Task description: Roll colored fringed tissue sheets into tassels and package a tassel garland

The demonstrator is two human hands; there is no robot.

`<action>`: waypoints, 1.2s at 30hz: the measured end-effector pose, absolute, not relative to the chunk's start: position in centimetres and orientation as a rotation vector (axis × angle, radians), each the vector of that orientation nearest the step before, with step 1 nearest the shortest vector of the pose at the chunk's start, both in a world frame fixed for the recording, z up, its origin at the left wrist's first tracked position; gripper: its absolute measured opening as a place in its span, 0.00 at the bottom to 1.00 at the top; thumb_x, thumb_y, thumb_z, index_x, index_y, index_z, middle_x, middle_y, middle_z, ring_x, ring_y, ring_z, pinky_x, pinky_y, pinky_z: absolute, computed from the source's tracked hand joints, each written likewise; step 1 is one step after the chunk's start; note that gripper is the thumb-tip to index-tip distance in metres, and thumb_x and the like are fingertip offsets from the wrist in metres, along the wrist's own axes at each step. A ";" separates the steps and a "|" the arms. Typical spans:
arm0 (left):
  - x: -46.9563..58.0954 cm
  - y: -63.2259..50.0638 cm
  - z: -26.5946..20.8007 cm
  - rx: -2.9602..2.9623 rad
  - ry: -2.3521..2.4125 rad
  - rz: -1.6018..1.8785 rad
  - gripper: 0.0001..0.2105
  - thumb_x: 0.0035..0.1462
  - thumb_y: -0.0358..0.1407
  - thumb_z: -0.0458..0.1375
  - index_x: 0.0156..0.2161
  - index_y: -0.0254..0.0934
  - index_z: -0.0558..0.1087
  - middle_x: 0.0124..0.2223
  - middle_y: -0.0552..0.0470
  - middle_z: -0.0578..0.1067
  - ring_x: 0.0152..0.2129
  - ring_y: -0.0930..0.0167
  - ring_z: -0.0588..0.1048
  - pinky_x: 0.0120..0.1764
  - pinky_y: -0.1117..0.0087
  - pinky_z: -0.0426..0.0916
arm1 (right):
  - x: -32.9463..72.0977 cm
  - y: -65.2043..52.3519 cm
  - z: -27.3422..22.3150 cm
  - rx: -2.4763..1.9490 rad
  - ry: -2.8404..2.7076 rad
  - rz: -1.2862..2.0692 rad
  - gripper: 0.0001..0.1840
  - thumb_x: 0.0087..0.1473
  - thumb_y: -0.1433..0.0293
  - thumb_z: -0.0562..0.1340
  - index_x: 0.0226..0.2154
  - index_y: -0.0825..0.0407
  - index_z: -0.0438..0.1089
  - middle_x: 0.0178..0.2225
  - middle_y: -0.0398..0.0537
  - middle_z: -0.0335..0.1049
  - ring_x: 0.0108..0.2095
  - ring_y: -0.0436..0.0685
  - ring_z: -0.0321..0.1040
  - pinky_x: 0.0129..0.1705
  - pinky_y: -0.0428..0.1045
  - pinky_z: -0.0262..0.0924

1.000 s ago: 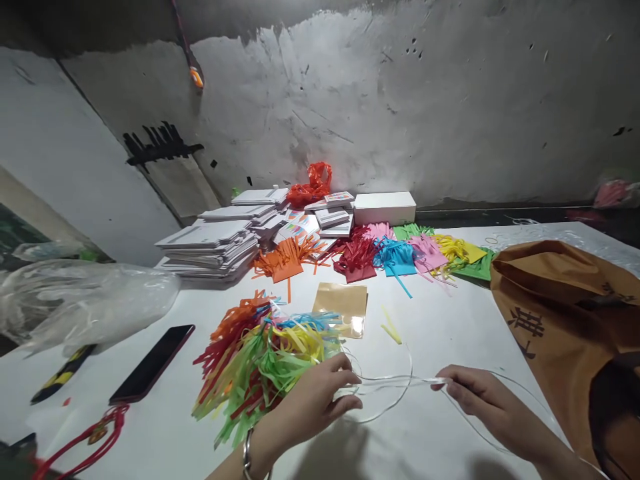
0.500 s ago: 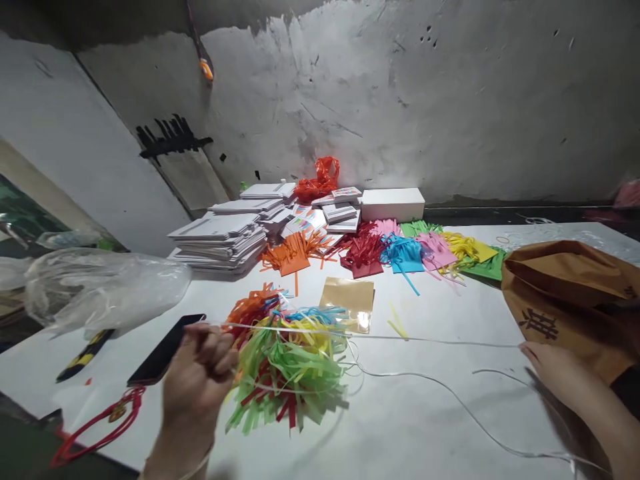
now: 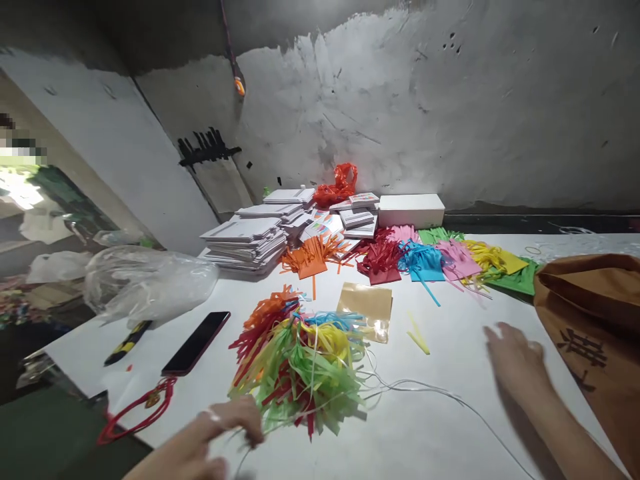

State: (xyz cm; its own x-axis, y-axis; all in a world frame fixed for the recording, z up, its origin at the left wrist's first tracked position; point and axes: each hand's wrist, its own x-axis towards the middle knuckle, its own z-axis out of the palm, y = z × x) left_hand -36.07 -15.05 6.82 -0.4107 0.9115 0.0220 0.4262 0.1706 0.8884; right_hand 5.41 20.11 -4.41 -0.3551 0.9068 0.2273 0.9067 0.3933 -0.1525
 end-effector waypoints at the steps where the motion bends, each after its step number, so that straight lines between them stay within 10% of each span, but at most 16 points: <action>1: -35.2 -14.3 6.5 1.357 1.940 0.991 0.23 0.35 0.62 0.70 0.28 0.45 0.81 0.30 0.50 0.80 0.29 0.60 0.76 0.37 0.63 0.72 | 2.9 18.6 -4.0 -1.485 -2.468 0.080 0.16 0.61 0.81 0.56 0.47 0.56 0.75 0.54 0.65 0.69 0.54 0.68 0.67 0.53 0.65 0.58; 5: -31.8 -10.0 4.9 1.568 2.184 0.605 0.13 0.60 0.48 0.59 0.35 0.41 0.78 0.37 0.47 0.79 0.37 0.59 0.76 0.41 0.64 0.68 | -6.5 13.3 -3.1 -1.061 -2.743 0.496 0.10 0.67 0.68 0.58 0.38 0.50 0.75 0.41 0.44 0.75 0.42 0.53 0.71 0.48 0.52 0.64; 13: -29.8 -4.1 1.7 1.449 2.377 0.906 0.07 0.60 0.34 0.54 0.37 0.41 0.76 0.38 0.44 0.80 0.37 0.55 0.77 0.41 0.59 0.65 | -12.4 12.0 -4.2 -1.137 -2.481 1.072 0.15 0.65 0.58 0.62 0.37 0.54 0.71 0.36 0.44 0.72 0.36 0.52 0.71 0.42 0.53 0.68; 19: -32.4 -7.8 2.5 1.366 2.127 0.969 0.13 0.61 0.43 0.56 0.32 0.37 0.77 0.28 0.51 0.78 0.28 0.65 0.75 0.33 0.68 0.66 | -3.8 13.6 -1.4 -1.100 -2.175 1.406 0.21 0.67 0.52 0.41 0.34 0.47 0.56 0.25 0.36 0.61 0.22 0.49 0.61 0.28 0.47 0.60; 29: -31.8 -12.0 1.5 0.935 1.592 1.354 0.24 0.51 0.58 0.67 0.37 0.36 0.80 0.22 0.56 0.69 0.21 0.74 0.64 0.24 0.74 0.57 | -5.6 12.7 -3.0 -1.345 -2.558 0.854 0.07 0.57 0.70 0.65 0.29 0.52 0.67 0.36 0.47 0.69 0.43 0.59 0.66 0.50 0.60 0.58; 33: -32.0 -12.7 1.0 0.863 1.587 1.497 0.24 0.50 0.57 0.68 0.39 0.36 0.81 0.21 0.57 0.68 0.20 0.76 0.61 0.24 0.75 0.55 | -10.6 10.0 -3.6 -0.891 -2.637 1.031 0.08 0.50 0.72 0.68 0.34 0.52 0.70 0.48 0.47 0.69 0.51 0.60 0.62 0.57 0.59 0.53; 36: -33.1 -13.9 1.2 0.752 1.593 1.681 0.23 0.51 0.54 0.69 0.41 0.36 0.80 0.21 0.57 0.67 0.20 0.76 0.59 0.23 0.76 0.54 | -11.8 8.8 -4.6 -0.673 -2.532 1.324 0.08 0.48 0.71 0.67 0.25 0.51 0.65 0.38 0.44 0.71 0.43 0.57 0.65 0.50 0.53 0.57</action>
State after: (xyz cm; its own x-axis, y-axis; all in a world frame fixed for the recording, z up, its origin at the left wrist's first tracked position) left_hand -33.10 -13.89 1.20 -0.5926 0.8039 -0.0497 -0.0924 -0.0065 0.9957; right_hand -11.77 8.81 -4.59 -0.8749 0.4835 -0.0281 0.2989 0.4934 -0.8168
